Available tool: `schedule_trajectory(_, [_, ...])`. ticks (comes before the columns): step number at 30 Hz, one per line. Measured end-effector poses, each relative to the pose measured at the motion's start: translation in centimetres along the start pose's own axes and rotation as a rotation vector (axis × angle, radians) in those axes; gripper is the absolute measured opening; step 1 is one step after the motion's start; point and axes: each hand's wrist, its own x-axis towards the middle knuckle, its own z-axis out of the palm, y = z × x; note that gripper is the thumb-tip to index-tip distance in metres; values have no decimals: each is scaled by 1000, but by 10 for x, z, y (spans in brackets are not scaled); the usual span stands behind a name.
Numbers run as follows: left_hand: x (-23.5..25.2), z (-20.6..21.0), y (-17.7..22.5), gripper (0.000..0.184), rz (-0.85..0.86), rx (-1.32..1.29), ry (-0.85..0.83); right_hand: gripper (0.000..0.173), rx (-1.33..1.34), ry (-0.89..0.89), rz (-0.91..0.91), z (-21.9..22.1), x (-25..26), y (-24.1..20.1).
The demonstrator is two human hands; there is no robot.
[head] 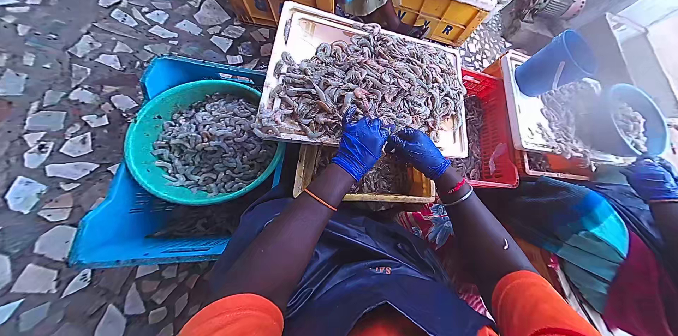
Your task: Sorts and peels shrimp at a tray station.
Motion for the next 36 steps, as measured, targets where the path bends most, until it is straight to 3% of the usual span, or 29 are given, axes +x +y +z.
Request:
schedule_trajectory(3, [-7, 3, 5, 21, -97, -191, 7, 41, -57, 8, -43, -2, -2, 4])
schedule_trajectory(9, [-4, -17, 3, 27, -646, -871, -48, 26, -179, 34, -282, 2, -11, 18])
schedule_trajectory(12, [-11, -13, -16, 26, -512, -948, -90, 28, -127, 8, -249, -3, -11, 19])
schedule_trajectory(15, [-18, -21, -14, 45, -245, -1013, -238, 27, -56, 16, -265, -4, -18, 9])
schedule_trajectory(17, [-20, -25, -2, 38, -219, -987, -202, 30, -17, 15, -298, -4, -19, 6])
schedule_trajectory(23, [-21, -21, 12, 24, 35, -255, 124, 36, -35, -10, -302, -10, -24, 5])
schedule_trajectory(26, [-20, -22, 21, 13, 132, -31, 185, 36, -37, 16, -284, -14, -27, 8])
schedule_trajectory(31, [-17, -24, 38, 21, 14, -132, 227, 35, -109, 47, -392, -23, -38, 5])
schedule_trajectory(36, [-4, -47, 52, 28, -475, -558, 50, 31, -272, 125, -531, -19, -42, 15])
